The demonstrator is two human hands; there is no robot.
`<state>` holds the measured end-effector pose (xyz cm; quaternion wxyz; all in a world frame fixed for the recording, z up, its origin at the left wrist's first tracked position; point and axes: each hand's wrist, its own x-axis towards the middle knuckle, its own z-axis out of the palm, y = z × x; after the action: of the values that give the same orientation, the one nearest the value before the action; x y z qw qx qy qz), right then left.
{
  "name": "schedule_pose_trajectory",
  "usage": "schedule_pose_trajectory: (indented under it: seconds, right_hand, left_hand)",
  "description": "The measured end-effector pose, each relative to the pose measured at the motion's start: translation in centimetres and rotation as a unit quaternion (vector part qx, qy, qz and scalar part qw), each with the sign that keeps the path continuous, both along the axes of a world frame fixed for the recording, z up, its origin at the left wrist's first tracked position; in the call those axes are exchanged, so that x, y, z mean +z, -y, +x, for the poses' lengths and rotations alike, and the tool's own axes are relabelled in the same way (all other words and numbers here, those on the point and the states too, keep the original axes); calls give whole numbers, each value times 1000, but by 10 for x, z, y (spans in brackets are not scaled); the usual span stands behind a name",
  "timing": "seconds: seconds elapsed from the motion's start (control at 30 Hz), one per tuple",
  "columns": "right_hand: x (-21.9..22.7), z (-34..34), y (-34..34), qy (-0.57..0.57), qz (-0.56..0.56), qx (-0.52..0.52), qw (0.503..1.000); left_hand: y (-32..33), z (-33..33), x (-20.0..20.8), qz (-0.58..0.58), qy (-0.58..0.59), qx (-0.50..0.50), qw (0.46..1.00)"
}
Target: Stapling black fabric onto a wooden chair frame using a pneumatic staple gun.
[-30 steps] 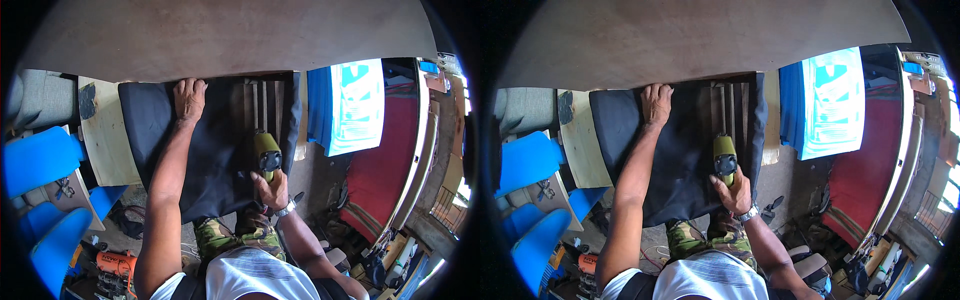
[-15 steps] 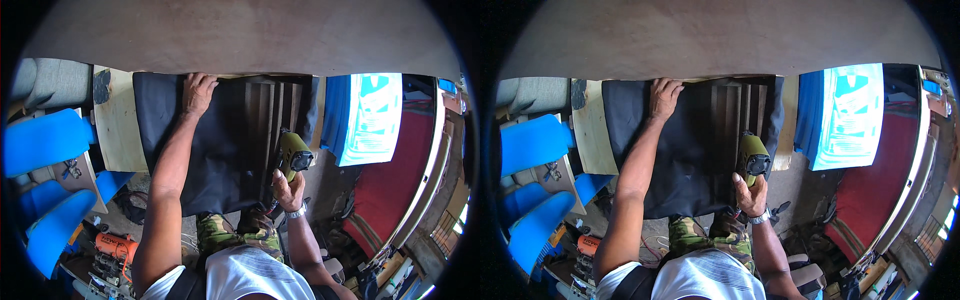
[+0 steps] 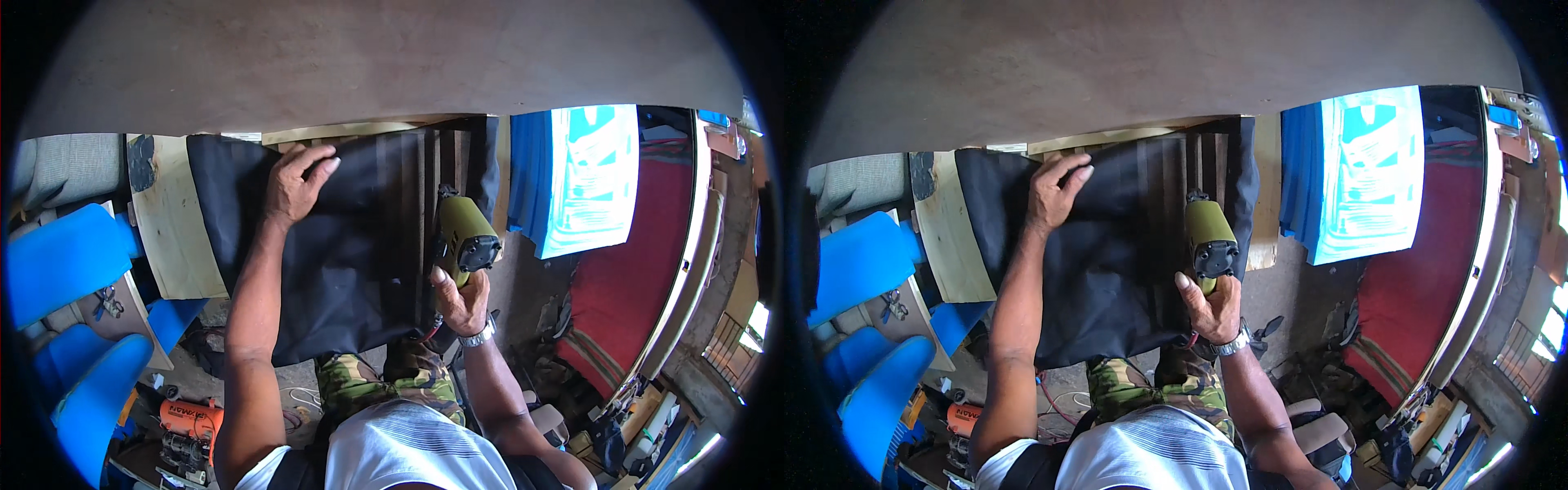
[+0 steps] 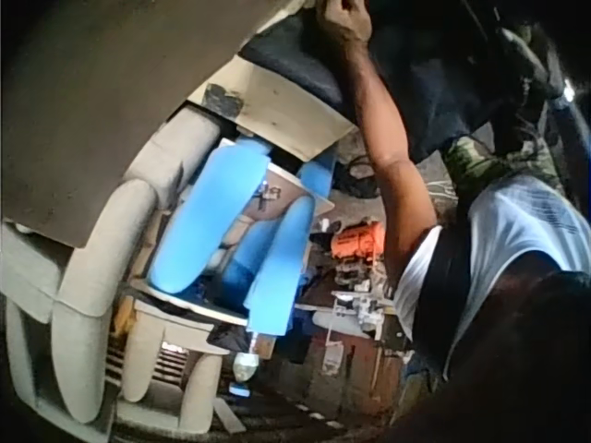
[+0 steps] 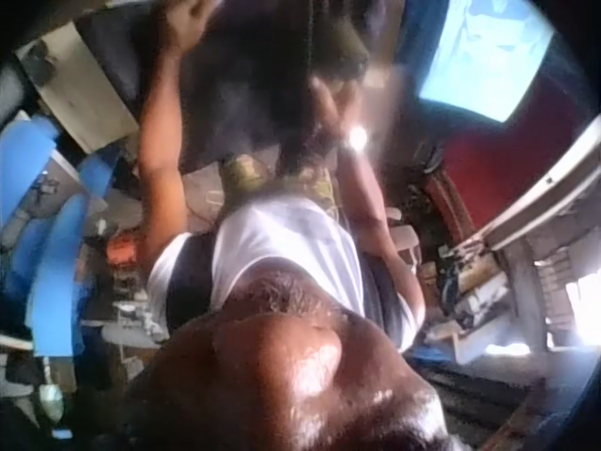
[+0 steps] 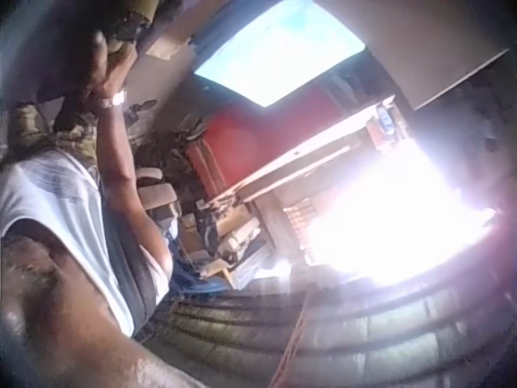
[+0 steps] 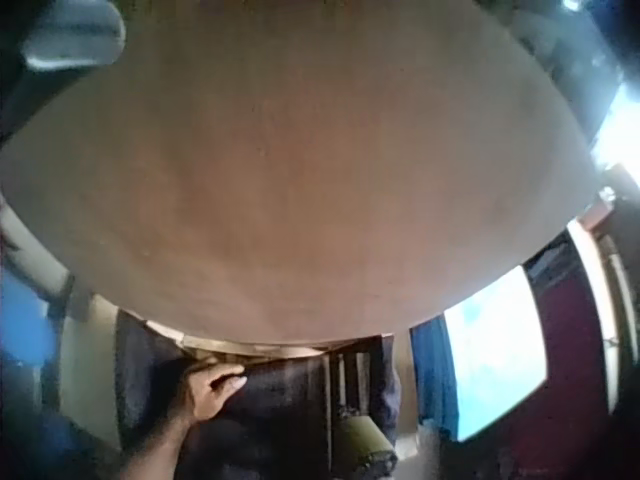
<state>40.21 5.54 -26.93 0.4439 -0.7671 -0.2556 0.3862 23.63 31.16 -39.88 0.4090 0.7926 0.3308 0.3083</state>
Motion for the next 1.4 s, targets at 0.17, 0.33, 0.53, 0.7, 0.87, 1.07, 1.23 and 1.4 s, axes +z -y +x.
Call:
schedule_pose_trajectory:
  seconds: [0.17, 0.33, 0.53, 0.7, 0.87, 1.07, 1.23, 1.4]
  right_hand:
    - [2, -8, -3, 10, 24, -17, 1000]
    - [5, -4, -9, 47, 7, 2, 999]
    - [-6, 6, -49, 15, 7, -12, 1000]
    - [-36, 15, -85, 20, 40, -11, 999]
    - [-70, 29, -96, -4, 40, 17, 999]
    - [-91, 40, -104, -79, 72, -33, 994]
    - [-81, 40, -98, -90, 84, -39, 992]
    - [-86, 50, -107, -83, 20, -10, 996]
  left_hand:
    - [34, -2, 14, -82, -31, 47, 995]
    - [41, 1, 12, -101, -57, 25, 993]
    - [-11, 19, 4, -120, -171, 109, 972]
    - [-26, 42, -4, -151, -282, 114, 941]
    - [-28, 40, -4, -125, -287, 105, 944]
    - [-31, 48, -6, -129, -307, 105, 937]
    - [-32, 47, -14, -116, -290, 98, 945]
    - [-32, 52, -6, -145, -300, 100, 938]
